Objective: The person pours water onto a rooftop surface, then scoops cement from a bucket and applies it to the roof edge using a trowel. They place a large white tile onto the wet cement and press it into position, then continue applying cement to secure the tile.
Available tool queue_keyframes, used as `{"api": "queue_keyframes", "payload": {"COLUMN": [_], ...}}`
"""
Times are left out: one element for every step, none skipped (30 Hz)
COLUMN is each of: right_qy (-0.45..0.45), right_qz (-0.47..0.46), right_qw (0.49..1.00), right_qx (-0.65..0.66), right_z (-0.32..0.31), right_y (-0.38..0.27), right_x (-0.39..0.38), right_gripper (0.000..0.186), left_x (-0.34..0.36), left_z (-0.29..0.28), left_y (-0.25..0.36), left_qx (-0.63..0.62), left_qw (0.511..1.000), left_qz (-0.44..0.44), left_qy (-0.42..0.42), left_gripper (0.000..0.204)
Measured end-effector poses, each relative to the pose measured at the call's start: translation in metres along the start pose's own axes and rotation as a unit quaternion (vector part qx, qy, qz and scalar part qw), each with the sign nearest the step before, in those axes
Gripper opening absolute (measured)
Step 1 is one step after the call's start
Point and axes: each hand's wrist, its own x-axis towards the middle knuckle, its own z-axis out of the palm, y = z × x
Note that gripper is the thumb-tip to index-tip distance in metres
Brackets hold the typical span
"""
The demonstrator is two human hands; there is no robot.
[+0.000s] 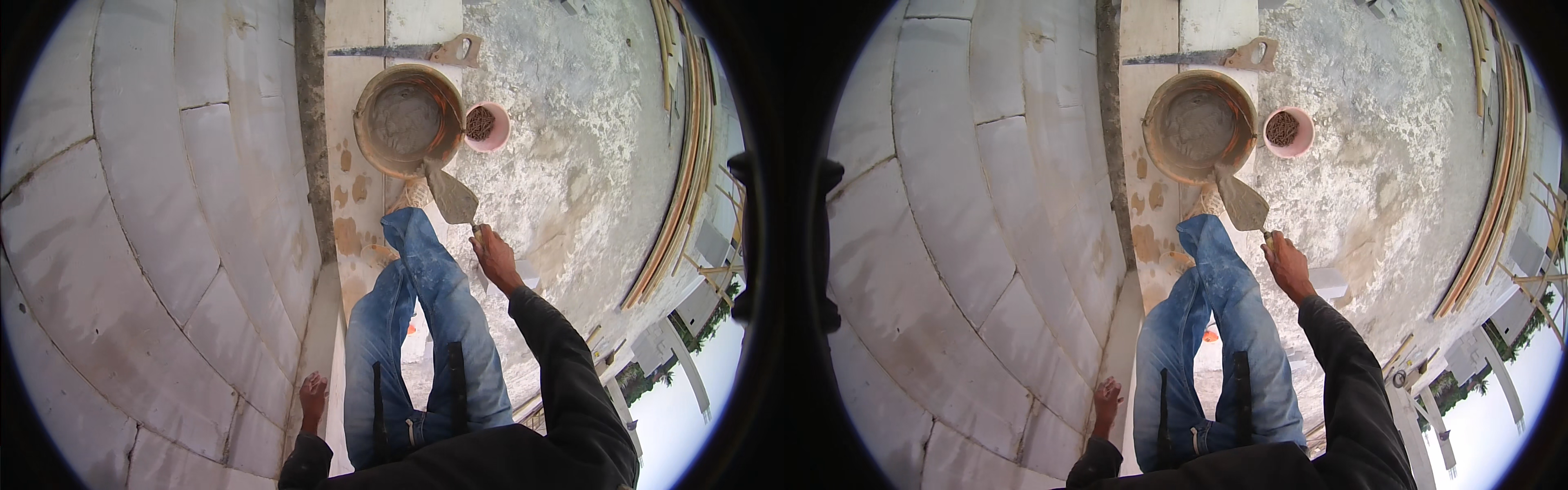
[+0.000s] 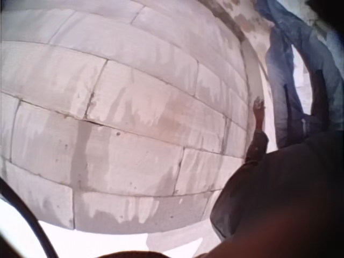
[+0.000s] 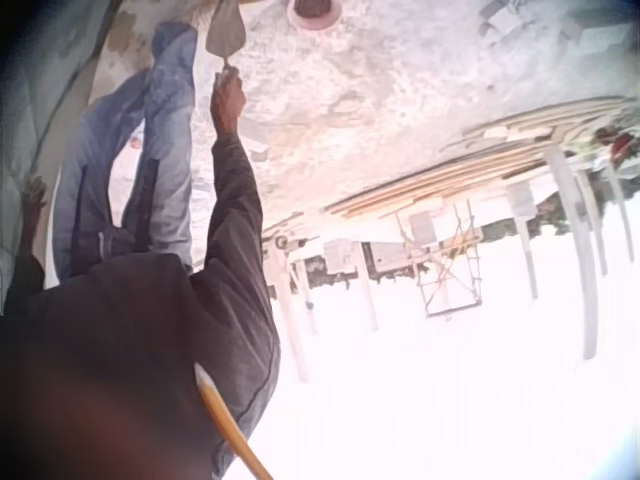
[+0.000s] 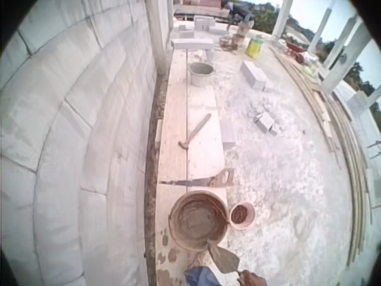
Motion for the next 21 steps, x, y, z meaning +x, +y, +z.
{"api": "queue_keyframes", "payload": {"right_qy": [-0.005,-0.017,-0.022,-0.007,0.005,0.017,0.018,0.028,0.02,0.019,-0.007,-0.03,-0.048,-0.061,-0.072,-0.077,-0.084,-0.095,-0.09,-0.089,-0.092], "right_qz": [-0.004,0.004,0.008,0.001,-0.011,-0.022,-0.024,-0.037,-0.052,-0.077,-0.099,-0.122,-0.136,-0.155,-0.172,-0.174,-0.174,-0.167,-0.164,-0.146,-0.161], "right_qw": [1.0,0.999,0.999,0.998,0.997,0.995,0.992,0.988,0.979,0.969,0.964,0.959,0.956,0.952,0.949,0.954,0.958,0.963,0.97,0.979,0.981], "right_qx": [-0.013,-0.031,-0.044,-0.058,-0.079,-0.1,-0.125,-0.145,-0.194,-0.235,-0.247,-0.254,-0.256,-0.255,-0.254,-0.234,-0.212,-0.19,-0.156,-0.108,-0.064], "right_z": [-0.013,-0.026,-0.04,-0.053,-0.068,-0.083,-0.097,-0.109,-0.119,-0.127,-0.13,-0.13,-0.125,-0.117,-0.108,-0.097,-0.086,-0.076,-0.066,-0.06,-0.054], "right_y": [-0.001,-0.005,-0.009,-0.013,-0.018,-0.022,-0.025,-0.029,-0.034,-0.037,-0.042,-0.046,-0.051,-0.056,-0.06,-0.062,-0.063,-0.063,-0.06,-0.056,-0.051], "right_x": [-0.003,-0.003,-0.005,-0.004,0.001,0.011,0.024,0.042,0.064,0.085,0.107,0.126,0.142,0.157,0.167,0.172,0.174,0.173,0.169,0.164,0.158], "right_gripper": [0.037,0.037,0.038,0.037,0.037,0.037,0.036,0.035,0.033,0.031,0.029,0.026,0.026,0.026,0.026,0.027,0.029,0.03,0.033,0.036,0.036], "left_x": [0.002,0.004,0.005,0.005,0.005,0.005,0.005,0.004,0.004,0.003,0.001,0.0,-0.001,-0.003,-0.005,-0.007,-0.009,-0.011,-0.014,-0.015,-0.018], "left_z": [-0.001,-0.002,-0.002,-0.002,-0.001,0.0,0.001,0.003,0.006,0.008,0.01,0.012,0.013,0.014,0.014,0.014,0.013,0.012,0.01,0.009,0.008], "left_y": [0.003,0.006,0.008,0.009,0.01,0.011,0.01,0.01,0.008,0.006,0.004,0.003,0.002,0.001,0.0,-0.001,-0.002,-0.003,-0.005,-0.007,-0.01], "left_qx": [-0.006,-0.011,-0.021,-0.031,-0.032,-0.034,-0.035,-0.042,-0.047,-0.044,-0.051,-0.05,-0.037,-0.052,-0.056,-0.055,-0.059,-0.065,-0.067,-0.065,-0.074], "left_qw": [1.0,1.0,1.0,0.999,0.999,0.999,0.999,0.999,0.999,0.999,0.999,0.999,0.999,0.999,0.998,0.998,0.998,0.998,0.997,0.998,0.997], "left_qz": [-0.009,0.01,0.018,0.015,0.023,0.022,0.013,0.02,0.018,0.005,0.008,0.002,-0.01,-0.003,-0.002,-0.005,-0.006,-0.008,-0.011,-0.014,-0.012], "left_qy": [0.009,0.009,0.012,0.016,0.014,0.012,0.013,0.006,0.001,0.001,-0.003,-0.003,0.003,0.003,0.008,0.013,0.014,0.016,0.019,0.023,0.025], "left_gripper": [0.058,0.058,0.058,0.058,0.057,0.057,0.057,0.056,0.056,0.055,0.055,0.054,0.054,0.053,0.053,0.053,0.054,0.054,0.055,0.055,0.055]}}
